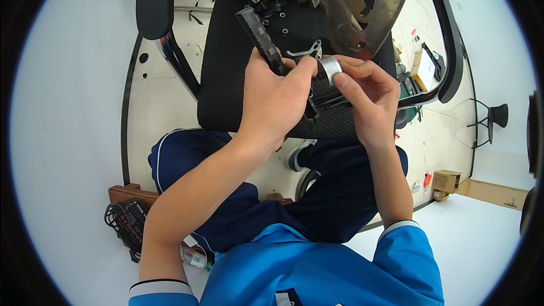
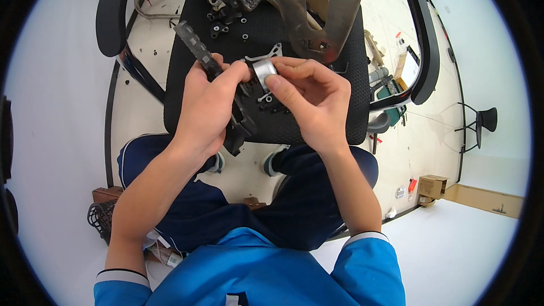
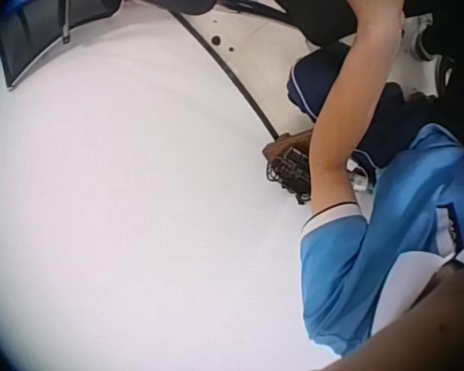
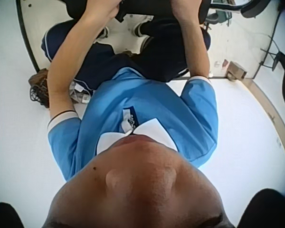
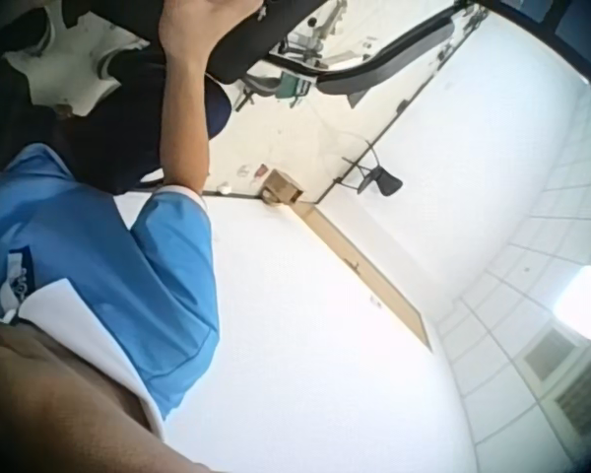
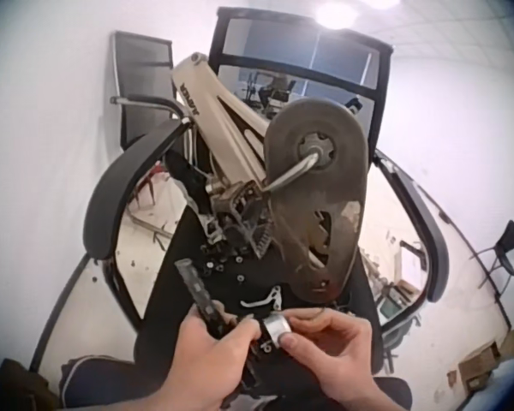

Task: The person assembles scooter parts on the floor, attaching a brake disc to a wheel hub and then assembling a handlebar grip with a throttle cable. They use their hands to align and secure components.

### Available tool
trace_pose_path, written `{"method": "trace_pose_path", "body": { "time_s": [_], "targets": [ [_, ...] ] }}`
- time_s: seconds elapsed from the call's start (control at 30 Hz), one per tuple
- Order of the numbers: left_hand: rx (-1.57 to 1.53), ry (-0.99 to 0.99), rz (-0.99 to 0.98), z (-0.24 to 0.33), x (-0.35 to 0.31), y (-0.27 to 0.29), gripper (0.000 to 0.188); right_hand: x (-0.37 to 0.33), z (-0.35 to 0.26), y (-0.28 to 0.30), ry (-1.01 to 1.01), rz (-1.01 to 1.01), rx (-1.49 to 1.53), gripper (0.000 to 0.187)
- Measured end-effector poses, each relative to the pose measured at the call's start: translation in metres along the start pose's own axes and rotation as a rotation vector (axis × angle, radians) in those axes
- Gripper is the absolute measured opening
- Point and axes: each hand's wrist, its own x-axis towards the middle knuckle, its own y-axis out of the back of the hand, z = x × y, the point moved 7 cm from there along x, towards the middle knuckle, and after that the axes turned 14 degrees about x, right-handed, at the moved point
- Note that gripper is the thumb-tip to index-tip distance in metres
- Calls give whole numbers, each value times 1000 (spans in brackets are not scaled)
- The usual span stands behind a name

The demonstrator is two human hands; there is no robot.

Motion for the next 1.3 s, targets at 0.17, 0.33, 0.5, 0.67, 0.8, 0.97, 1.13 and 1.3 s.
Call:
{"method": "trace_pose_path", "body": {
  "time_s": [0.17,0.33,0.5,0.67,0.8,0.97,1.13,1.3],
  "targets": [
    [4,-27,19,-1,0,2,21,-2,3,3,-39,51,-40,8],
    [52,-76,80,0,-1,4,25,-4,4,1,-10,40,32,10],
    [57,-63,77,-2,-4,2,28,-7,16,12,-142,93,141,10],
    [75,-123,46,5,-8,0,31,-6,10,11,-119,32,177,9],
    [123,-163,76,8,-13,1,26,-4,-7,3,52,-53,-11,7],
    [114,-222,116,5,-9,4,26,-7,-16,-6,154,-91,-121,7],
    [109,-229,134,5,-13,6,25,-11,-21,-13,230,-110,-225,8],
    [57,-206,125,3,-13,6,21,-14,-30,-25,373,-192,-314,11]
  ]
}}
